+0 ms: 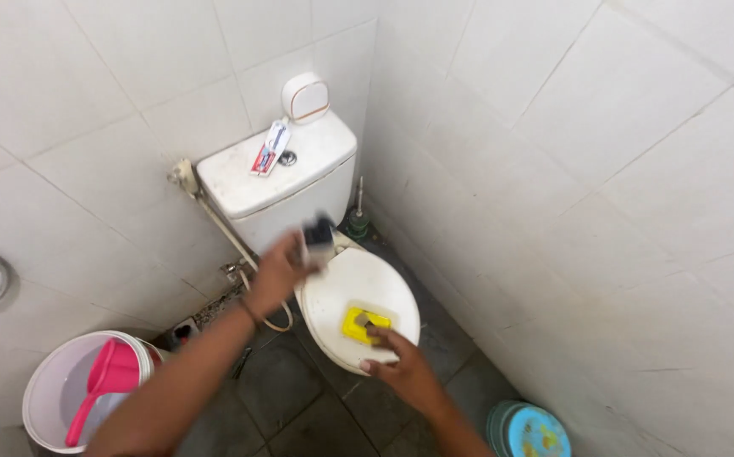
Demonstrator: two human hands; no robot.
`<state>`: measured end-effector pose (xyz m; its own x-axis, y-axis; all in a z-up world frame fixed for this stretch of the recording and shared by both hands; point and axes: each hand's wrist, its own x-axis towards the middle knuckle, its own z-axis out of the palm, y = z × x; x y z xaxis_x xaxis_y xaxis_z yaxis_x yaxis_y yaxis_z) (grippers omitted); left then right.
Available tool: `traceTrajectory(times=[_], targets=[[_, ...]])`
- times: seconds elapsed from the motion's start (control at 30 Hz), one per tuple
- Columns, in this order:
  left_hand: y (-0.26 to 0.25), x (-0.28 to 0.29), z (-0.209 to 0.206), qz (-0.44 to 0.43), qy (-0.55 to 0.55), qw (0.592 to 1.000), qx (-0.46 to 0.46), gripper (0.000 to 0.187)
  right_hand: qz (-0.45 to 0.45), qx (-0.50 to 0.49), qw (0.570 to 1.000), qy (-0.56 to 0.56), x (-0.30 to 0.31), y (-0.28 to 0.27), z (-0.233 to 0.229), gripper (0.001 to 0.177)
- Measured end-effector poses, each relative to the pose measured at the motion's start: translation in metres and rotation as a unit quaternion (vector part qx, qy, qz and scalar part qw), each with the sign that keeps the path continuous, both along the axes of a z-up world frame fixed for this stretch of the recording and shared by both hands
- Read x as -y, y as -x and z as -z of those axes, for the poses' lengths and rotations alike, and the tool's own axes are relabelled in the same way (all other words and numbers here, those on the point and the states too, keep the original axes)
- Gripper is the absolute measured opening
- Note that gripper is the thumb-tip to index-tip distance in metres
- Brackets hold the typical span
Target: Cleaning the exterior of a toilet and the toilet tank with a brush and cleaning solution.
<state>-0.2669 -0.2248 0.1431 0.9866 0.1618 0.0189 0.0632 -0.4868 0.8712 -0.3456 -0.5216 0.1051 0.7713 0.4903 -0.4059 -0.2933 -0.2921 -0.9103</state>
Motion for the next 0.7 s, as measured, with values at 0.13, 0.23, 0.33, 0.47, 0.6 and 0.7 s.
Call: traceTrajectory(times=[0.13, 0.23, 0.33, 0.47, 0.6, 0.7], targets=[[0.076, 0.068, -0.016, 0.091, 0.138, 0.983, -0.085, 0.065, 0.069, 0.079, 0.993, -0.053, -0.010, -0.010, -0.064, 0.096], [0.102, 0.095, 0.010, 0.109, 0.190, 0.974, -0.053, 0.061, 0.066, 0.112, 0.972, -0.197, -0.016, -0.020, -0.050, 0.095], [0.096, 0.083, -0.029, 0.168, 0.251, 0.953, -0.035, 0.055, 0.076, -0.036, 0.991, -0.108, -0.019, -0.020, -0.049, 0.075], [0.031, 0.016, -0.011, 0.284, 0.174, 0.942, 0.036, 0.050, 0.085, -0.007, 0.986, -0.141, -0.037, -0.042, -0.090, 0.066], [-0.084, -0.064, 0.044, 0.080, 0.145, 0.984, -0.069, 0.025, 0.085, 0.052, 0.986, -0.131, -0.049, -0.068, -0.109, 0.048], [-0.181, -0.124, 0.085, -0.114, -0.109, 0.988, 0.001, 0.023, 0.109, 0.024, 0.989, -0.098, -0.059, -0.089, -0.113, 0.045]])
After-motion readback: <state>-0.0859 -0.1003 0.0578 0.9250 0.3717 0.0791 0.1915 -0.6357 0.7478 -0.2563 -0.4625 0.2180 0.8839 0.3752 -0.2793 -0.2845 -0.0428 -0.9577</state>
